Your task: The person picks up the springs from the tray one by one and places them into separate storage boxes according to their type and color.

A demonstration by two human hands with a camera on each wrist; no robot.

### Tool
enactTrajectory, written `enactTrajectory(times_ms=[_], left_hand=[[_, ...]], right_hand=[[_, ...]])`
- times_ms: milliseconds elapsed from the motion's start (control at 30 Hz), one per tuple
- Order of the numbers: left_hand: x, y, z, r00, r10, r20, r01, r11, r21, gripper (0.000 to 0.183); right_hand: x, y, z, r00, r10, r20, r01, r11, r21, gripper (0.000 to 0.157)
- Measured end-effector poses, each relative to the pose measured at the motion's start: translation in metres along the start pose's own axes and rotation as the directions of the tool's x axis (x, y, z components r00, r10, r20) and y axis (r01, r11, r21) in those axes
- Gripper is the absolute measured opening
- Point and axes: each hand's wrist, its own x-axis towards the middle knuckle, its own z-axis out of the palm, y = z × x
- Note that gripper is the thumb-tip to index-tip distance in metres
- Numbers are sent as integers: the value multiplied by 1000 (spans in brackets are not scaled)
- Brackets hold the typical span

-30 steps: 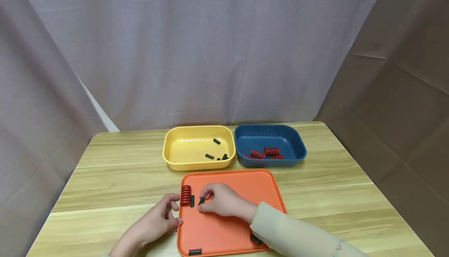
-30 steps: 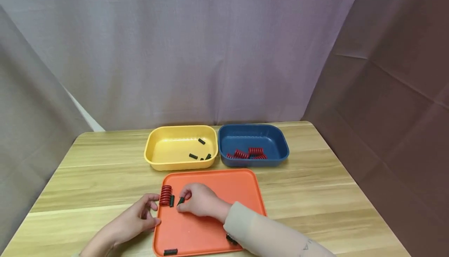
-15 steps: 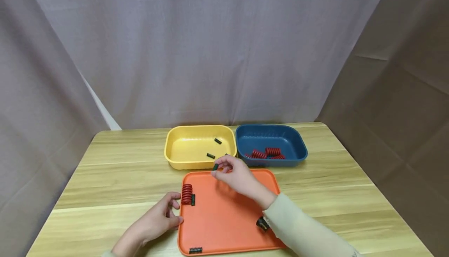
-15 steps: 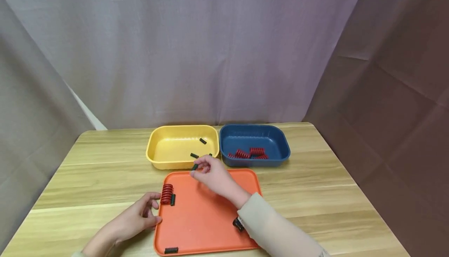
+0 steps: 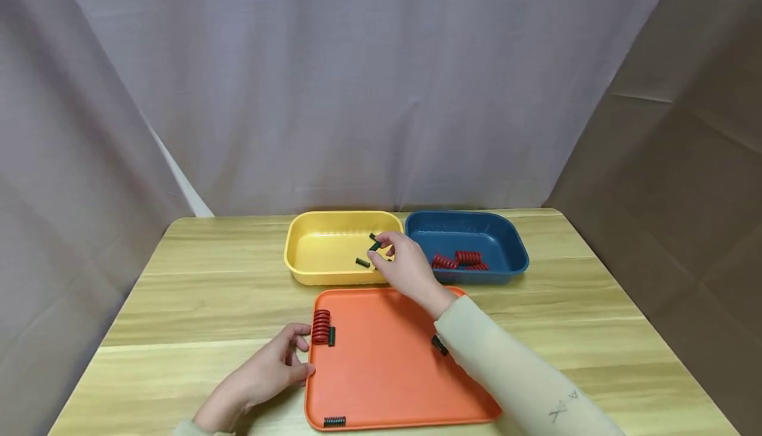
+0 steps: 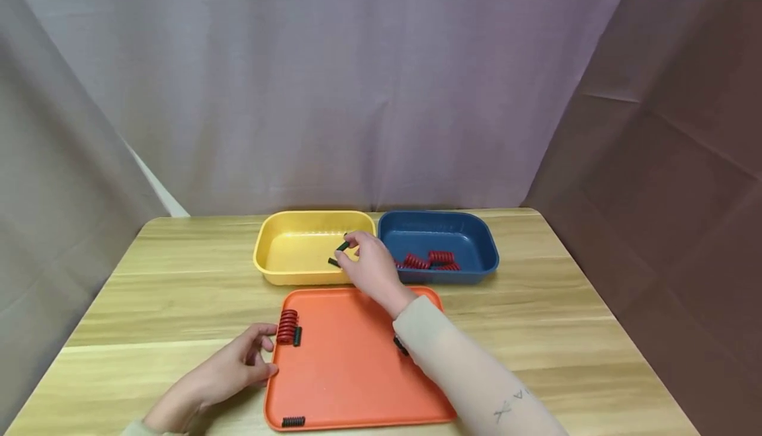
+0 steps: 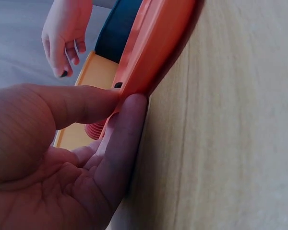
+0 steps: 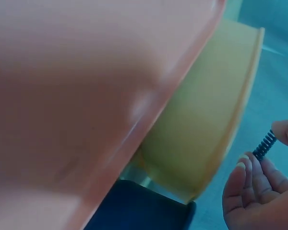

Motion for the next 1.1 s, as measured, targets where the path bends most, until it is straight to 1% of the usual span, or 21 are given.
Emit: enactTrajectory(times_ms=[167,233,400,500,700,900,1100], left_hand=[[2,-3,1,1000,8,8,-7,999,-32,62],[2,-4,1,1000,9,11,-9,1000,-26,63],[3,-3,1,1000,9,3,-9,1000,-21,62],[3,-2,1,1000,9,-1,-9,1000,-18,62],[1,-5,1,1000,-2,-13,2,1000,7,62],[3,-5,1,1000,15,-27,-15,1000,8,62],[2,-4,0,1000,5,-13,-5,1000,2,61]], right_hand=[[10,6,9,999,44,-23,-44,999,-18,37],[12,9,13,998,57,-26,-58,998,-20,38],[15,12,20,997,63,-45,-65,997,-29,41],[16,12,21,996,64,-59,-66,997,-27,40],[16,12,22,998,58,-35,-59,998,-27,39],[17,11,19,997,54,-61,-56,998,-18,38],[17,13,20,998,50,-49,-51,999,-12,37]])
